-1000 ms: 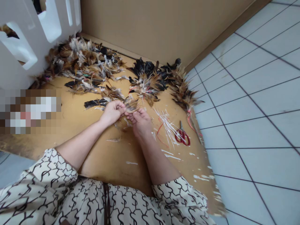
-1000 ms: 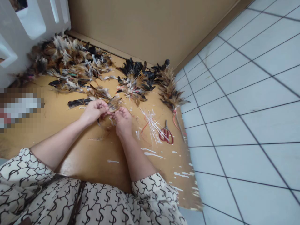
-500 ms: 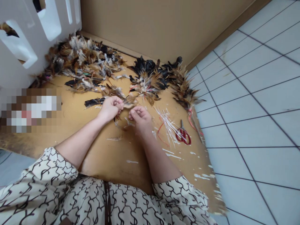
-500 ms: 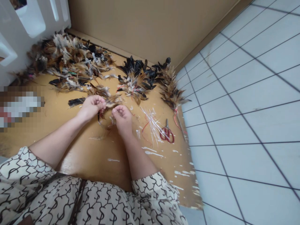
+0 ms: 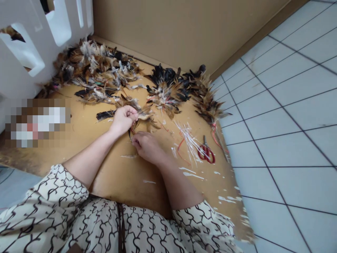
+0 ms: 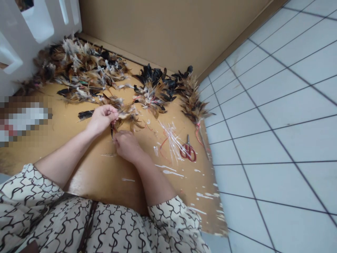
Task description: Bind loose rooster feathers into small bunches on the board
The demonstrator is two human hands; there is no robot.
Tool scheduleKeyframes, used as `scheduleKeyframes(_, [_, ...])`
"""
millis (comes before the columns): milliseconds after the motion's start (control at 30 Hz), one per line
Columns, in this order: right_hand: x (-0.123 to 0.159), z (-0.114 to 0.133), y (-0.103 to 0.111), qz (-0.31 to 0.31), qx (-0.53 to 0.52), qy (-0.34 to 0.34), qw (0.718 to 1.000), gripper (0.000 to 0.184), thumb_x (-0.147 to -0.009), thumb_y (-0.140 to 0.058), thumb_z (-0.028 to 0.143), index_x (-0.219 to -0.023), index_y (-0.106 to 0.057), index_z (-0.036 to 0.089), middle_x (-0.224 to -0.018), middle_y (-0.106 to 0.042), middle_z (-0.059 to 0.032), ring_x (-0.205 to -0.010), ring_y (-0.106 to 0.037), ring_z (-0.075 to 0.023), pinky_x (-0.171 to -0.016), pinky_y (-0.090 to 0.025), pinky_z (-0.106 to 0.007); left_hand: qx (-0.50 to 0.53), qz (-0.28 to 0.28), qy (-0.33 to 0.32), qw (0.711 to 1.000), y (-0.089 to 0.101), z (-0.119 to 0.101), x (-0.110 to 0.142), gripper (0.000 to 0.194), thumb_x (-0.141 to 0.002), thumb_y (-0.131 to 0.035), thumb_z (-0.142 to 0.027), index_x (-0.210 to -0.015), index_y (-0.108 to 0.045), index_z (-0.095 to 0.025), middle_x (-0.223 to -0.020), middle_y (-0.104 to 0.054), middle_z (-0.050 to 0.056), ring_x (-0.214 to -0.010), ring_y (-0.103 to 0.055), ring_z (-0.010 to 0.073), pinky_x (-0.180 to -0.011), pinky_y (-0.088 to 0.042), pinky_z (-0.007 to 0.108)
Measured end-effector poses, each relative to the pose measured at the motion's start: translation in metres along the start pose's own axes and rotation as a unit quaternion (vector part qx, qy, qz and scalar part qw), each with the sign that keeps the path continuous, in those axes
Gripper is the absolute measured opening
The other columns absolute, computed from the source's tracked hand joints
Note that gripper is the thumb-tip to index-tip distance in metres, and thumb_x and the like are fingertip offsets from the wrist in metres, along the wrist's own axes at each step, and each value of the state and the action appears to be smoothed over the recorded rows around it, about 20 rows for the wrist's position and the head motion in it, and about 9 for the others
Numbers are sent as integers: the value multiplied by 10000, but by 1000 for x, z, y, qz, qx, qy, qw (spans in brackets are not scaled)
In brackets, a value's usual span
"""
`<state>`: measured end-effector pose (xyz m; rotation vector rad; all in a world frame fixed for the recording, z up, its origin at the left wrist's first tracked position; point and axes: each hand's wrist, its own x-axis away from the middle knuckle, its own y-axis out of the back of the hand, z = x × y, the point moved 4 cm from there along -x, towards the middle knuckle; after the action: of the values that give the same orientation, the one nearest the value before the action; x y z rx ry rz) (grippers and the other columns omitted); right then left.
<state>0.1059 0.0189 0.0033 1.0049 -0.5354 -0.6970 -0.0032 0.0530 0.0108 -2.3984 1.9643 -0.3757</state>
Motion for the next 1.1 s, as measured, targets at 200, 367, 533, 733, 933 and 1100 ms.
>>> scheduleKeyframes(200, [7,6,10,-16,-87,15,996,141,-753,-427,59,-716,-505,170,-691,-540,-5,-645,-447,-112,-621,-331,-227,-4,1,-7,1000,2,-4,0,181,-650,-552,-9,-553,-496,-152,-422,-522,-57,-377,-421,45,-441,-346,164])
scheduleKeyframes(367, [14,24,6,101,-61,53,992,150,-756,-448,52,-683,-509,168,-655,-529,19,-609,-421,-94,-594,-291,-218,-6,0,-16,1000,4,-3,-1,200,-649,-564,3,-551,-492,-156,-422,-516,-59,-367,-413,41,-425,-336,161])
scheduleKeyframes(533, [15,28,-3,144,-15,33,989,151,-770,-469,61,-764,-580,162,-711,-586,-1,-625,-455,-97,-596,-287,-220,-6,3,-19,1000,4,-2,-2,202,-654,-564,7,-554,-495,-154,-425,-519,-56,-373,-422,42,-434,-347,160])
scheduleKeyframes(733, [14,33,-6,162,50,29,985,143,-788,-498,97,-772,-631,145,-811,-659,-68,-711,-529,-140,-620,-313,-251,-11,0,-20,1000,4,-2,-2,203,-646,-562,11,-550,-490,-154,-425,-517,-55,-374,-416,43,-432,-338,163])
scheduleKeyframes(933, [16,41,-2,148,95,43,984,81,-774,-590,189,-799,-649,139,-852,-681,-101,-750,-576,-182,-620,-348,-276,-10,0,-21,1000,3,-2,-1,207,-655,-550,16,-549,-493,-152,-422,-519,-55,-375,-420,41,-431,-339,160])
scheduleKeyframes(1100, [17,43,-8,143,107,64,982,166,-784,-492,73,-735,-637,138,-793,-678,-105,-695,-562,-170,-618,-365,-281,-7,3,-20,1000,4,-1,-2,203,-637,-583,14,-551,-498,-150,-436,-524,-52,-375,-423,42,-432,-344,164])
